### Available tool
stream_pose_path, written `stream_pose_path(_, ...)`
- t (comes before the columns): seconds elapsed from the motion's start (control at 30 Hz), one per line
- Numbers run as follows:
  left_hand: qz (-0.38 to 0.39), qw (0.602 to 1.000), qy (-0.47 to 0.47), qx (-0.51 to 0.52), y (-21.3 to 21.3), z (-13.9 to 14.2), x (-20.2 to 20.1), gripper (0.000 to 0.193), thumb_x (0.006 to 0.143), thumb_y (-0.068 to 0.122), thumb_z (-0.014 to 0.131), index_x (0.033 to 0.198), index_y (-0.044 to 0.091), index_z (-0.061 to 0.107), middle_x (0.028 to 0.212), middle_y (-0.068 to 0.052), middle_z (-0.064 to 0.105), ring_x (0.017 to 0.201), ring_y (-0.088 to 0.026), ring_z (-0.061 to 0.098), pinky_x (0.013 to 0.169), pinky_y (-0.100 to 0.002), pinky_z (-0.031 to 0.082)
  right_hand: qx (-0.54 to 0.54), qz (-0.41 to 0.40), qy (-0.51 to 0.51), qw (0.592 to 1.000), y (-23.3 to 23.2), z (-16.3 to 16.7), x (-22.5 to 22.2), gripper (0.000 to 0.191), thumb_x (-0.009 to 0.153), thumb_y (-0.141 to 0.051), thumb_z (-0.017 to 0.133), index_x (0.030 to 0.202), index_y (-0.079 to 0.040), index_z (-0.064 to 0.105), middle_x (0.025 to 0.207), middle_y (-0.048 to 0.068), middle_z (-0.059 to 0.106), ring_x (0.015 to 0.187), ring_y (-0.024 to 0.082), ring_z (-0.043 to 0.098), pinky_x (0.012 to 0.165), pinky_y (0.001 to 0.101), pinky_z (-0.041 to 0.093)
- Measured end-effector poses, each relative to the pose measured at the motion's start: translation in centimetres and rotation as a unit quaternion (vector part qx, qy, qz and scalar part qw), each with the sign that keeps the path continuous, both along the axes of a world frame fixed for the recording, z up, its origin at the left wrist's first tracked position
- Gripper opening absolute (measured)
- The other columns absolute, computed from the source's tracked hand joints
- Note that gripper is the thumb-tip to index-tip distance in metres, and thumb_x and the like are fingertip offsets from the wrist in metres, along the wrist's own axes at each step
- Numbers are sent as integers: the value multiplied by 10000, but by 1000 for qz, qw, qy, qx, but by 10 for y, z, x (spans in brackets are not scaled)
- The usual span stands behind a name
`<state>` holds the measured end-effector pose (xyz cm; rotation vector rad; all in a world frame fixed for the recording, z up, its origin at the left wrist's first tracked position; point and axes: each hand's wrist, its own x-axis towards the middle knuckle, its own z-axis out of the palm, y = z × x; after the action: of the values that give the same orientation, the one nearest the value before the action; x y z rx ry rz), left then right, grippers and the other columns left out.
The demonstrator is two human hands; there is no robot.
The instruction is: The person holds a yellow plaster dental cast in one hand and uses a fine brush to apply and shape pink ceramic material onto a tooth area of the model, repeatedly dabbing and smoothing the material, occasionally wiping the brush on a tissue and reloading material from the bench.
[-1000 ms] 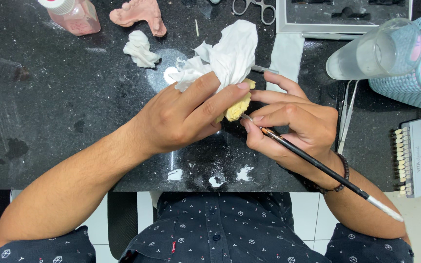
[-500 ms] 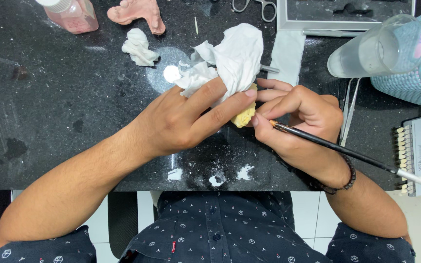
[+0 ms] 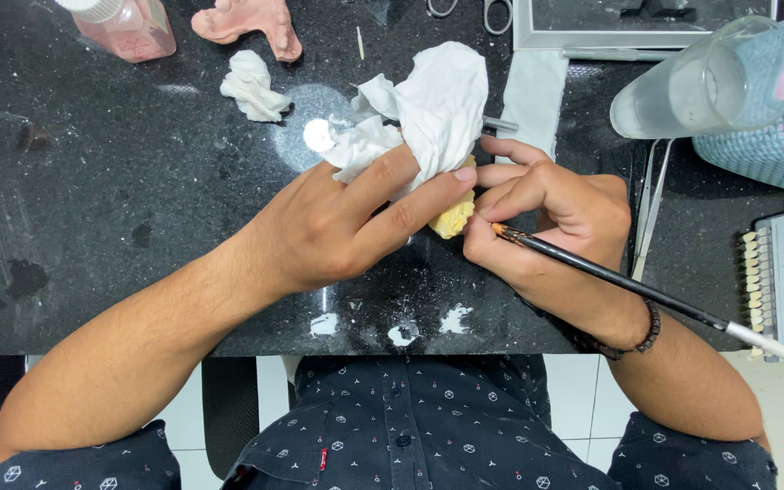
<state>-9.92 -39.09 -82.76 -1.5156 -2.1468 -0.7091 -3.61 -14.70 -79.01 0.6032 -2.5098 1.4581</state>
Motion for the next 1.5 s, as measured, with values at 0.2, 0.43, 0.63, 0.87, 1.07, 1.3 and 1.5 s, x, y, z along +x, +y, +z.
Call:
stream_pose_path(0.2,-4,1000,0,1,-1,1,0,510,1062,32,681,1551,100,551,1272,-114,607,853,-139,641,638,-281,535,4,2,0,1000,0,4,0,192,900,56,762,871,-37,597,912,86,752,955,202,791,1163,460,537)
stream_pose_path(0.43,-5,1000,-1,0,0,-2,0,538,1062,18,682,1574,98,537,1226,-89,580,879,-149,635,673,-278,558,12,5,-1,1000,1,3,1,194,891,57,768,865,-38,601,908,91,752,958,215,791,1152,460,541)
stream_pose_path(0.63,-3,1000,20,15,0,0,0,527,1021,14,680,1522,91,534,1216,-92,576,941,-175,645,732,-307,569,4,7,0,1000,1,4,0,189,887,51,770,870,-39,605,943,108,758,958,213,792,1158,463,541)
stream_pose_path(0.87,-4,1000,13,-4,-1,1,1,507,1054,23,687,1537,92,553,1203,-89,586,918,-166,644,707,-298,559,7,9,-3,1000,1,5,-1,188,888,43,775,875,-40,607,966,113,764,963,215,792,1161,460,537)
stream_pose_path(1.07,-4,1000,19,-9,-2,-2,0,512,1034,11,685,1524,91,565,1183,-87,588,875,-154,639,661,-290,546,18,13,-4,1000,3,6,-2,191,880,37,782,876,-44,610,965,115,766,930,205,793,1169,469,527)
stream_pose_path(1.3,-24,999,-39,14,-1,-5,1,563,1025,23,731,1542,88,519,1224,-126,595,889,-174,657,670,-314,565,13,13,-3,1000,1,7,0,190,893,42,780,880,-49,614,958,101,768,943,204,794,1178,485,520)
stream_pose_path(1.5,-34,996,-58,60,-2,-1,0,644,984,2,777,1538,81,459,1199,-130,569,900,-209,674,685,-336,582,-8,17,3,1000,1,11,0,239,894,32,801,871,-57,581,941,89,762,1046,252,776,1169,516,519)
